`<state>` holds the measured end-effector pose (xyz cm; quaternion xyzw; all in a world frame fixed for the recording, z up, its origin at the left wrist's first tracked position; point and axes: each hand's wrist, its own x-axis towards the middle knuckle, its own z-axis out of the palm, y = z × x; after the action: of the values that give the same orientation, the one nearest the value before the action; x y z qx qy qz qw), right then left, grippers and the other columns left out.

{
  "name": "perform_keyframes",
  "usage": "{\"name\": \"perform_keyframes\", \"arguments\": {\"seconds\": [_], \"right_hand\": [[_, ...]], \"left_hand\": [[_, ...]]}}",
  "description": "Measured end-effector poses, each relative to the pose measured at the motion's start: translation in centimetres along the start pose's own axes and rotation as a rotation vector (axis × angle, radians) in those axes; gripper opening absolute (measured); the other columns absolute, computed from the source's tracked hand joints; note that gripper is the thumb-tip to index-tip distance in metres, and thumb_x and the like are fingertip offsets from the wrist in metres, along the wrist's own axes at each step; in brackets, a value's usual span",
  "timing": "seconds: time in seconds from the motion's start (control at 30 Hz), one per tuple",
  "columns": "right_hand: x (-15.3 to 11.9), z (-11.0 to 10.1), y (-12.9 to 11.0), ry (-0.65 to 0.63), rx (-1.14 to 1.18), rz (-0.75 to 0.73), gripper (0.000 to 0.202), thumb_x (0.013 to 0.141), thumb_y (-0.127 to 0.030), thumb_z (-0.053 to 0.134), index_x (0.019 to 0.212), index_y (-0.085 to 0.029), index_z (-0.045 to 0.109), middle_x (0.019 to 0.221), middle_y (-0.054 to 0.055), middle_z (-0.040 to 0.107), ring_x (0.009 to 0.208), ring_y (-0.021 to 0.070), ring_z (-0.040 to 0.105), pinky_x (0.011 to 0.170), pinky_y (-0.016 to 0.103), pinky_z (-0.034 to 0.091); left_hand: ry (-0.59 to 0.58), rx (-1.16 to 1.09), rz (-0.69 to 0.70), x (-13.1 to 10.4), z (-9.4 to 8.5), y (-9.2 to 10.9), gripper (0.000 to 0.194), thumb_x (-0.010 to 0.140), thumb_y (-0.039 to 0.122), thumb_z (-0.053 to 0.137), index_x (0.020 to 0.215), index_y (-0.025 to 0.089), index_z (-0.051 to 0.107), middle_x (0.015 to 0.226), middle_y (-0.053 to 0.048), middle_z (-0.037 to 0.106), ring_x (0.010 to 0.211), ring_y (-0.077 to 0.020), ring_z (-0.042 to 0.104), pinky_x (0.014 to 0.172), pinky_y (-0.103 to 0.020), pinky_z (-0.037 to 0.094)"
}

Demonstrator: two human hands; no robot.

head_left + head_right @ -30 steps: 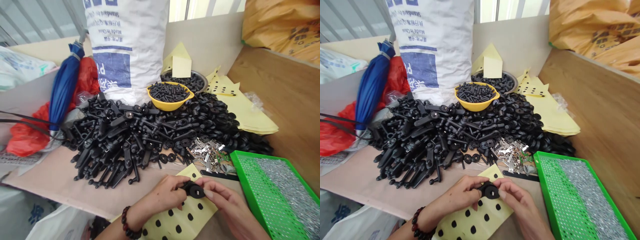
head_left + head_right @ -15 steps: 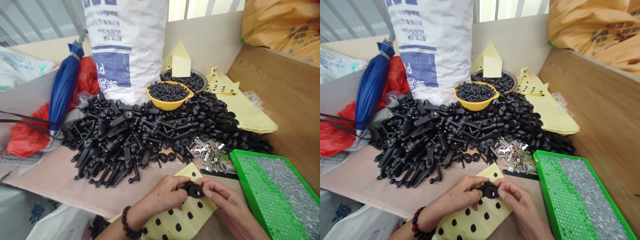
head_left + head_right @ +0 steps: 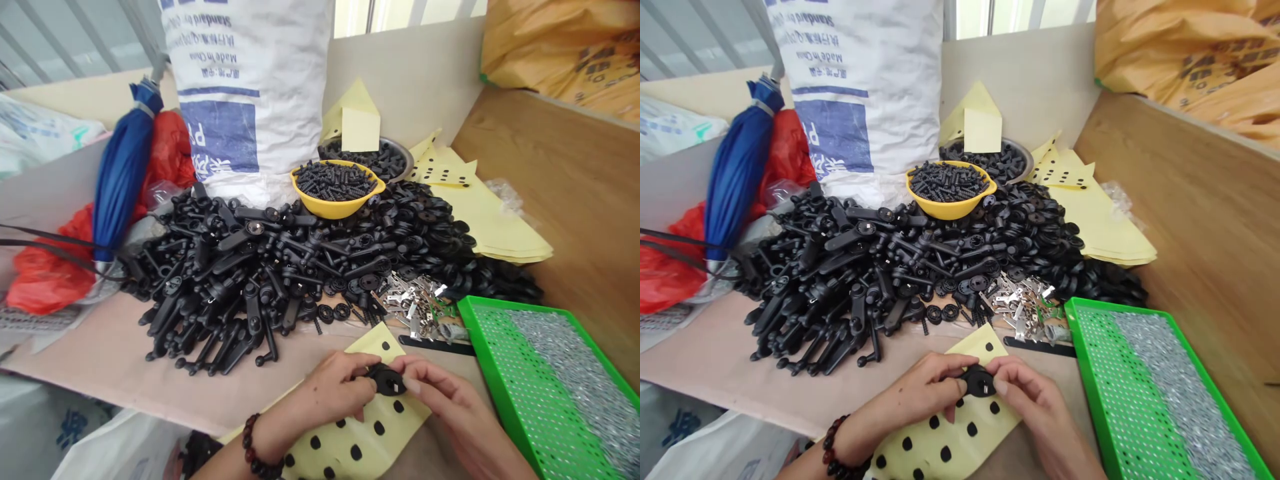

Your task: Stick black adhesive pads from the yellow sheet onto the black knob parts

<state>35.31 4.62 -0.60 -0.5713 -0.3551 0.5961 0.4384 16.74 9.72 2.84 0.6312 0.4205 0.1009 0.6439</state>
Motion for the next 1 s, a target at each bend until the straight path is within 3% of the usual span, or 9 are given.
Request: {"name": "perform_keyframes", "arguments": {"seconds": [0.17, 0.47, 0.63, 0.8, 1.0], "right_hand": [[0.1, -0.2, 0.2, -0.016, -0.014, -0.028, 0.034, 0.066, -0.051, 0.076, 0.056, -0.021, 0.065, 0.085, 0.006, 0.066, 0.081, 0.0249, 0.057, 0.068, 0.03, 0.044], [-0.2, -0.1, 0.4, 0.007, -0.096, -0.101, 0.033, 0.069, -0.051, 0.073, 0.058, -0.021, 0.065, 0.086, 0.008, 0.068, 0.079, 0.0256, 0.061, 0.066, 0.031, 0.048], [-0.4, 0.5, 0.0, 0.01, -0.112, -0.116, 0.033, 0.068, -0.051, 0.074, 0.054, -0.022, 0.064, 0.083, 0.007, 0.069, 0.082, 0.0269, 0.062, 0.069, 0.032, 0.05], [-0.5, 0.1, 0.4, -0.008, -0.062, -0.045, 0.031, 0.067, -0.053, 0.075, 0.063, -0.022, 0.075, 0.089, 0.009, 0.073, 0.083, 0.0266, 0.064, 0.072, 0.033, 0.051], [-0.7, 0.0, 1.0, -0.04, 0.268, 0.127, 0.029, 0.067, -0.047, 0.079, 0.078, -0.021, 0.083, 0.098, 0.011, 0.077, 0.087, 0.0253, 0.068, 0.085, 0.037, 0.053]], "left_hand": [[0.016, -0.063, 0.04, 0.3, 0.5, -1.0, 0.028, 0.084, 0.031, 0.052, 0.101, 0.015, 0.067, 0.07, 0.003, 0.053, 0.051, -0.0071, 0.049, 0.045, -0.015, 0.038], [0.136, -0.033, 0.018, 0.7, 1.4, -1.9, 0.028, 0.081, 0.029, 0.056, 0.103, 0.016, 0.067, 0.065, 0.004, 0.055, 0.05, -0.0081, 0.048, 0.046, -0.017, 0.036], [0.125, 0.01, 0.044, 0.7, 1.4, -1.8, 0.027, 0.082, 0.029, 0.054, 0.1, 0.017, 0.071, 0.07, 0.002, 0.058, 0.058, -0.0099, 0.048, 0.052, -0.018, 0.036], [0.158, -0.03, 0.057, 0.6, 1.5, -2.3, 0.027, 0.081, 0.03, 0.056, 0.1, 0.016, 0.07, 0.07, 0.001, 0.06, 0.059, -0.0106, 0.048, 0.053, -0.02, 0.035], [0.212, -0.036, 0.103, 0.3, 1.8, -2.4, 0.023, 0.081, 0.027, 0.054, 0.094, 0.014, 0.069, 0.066, 0.002, 0.053, 0.06, -0.011, 0.045, 0.054, -0.02, 0.033]]}}
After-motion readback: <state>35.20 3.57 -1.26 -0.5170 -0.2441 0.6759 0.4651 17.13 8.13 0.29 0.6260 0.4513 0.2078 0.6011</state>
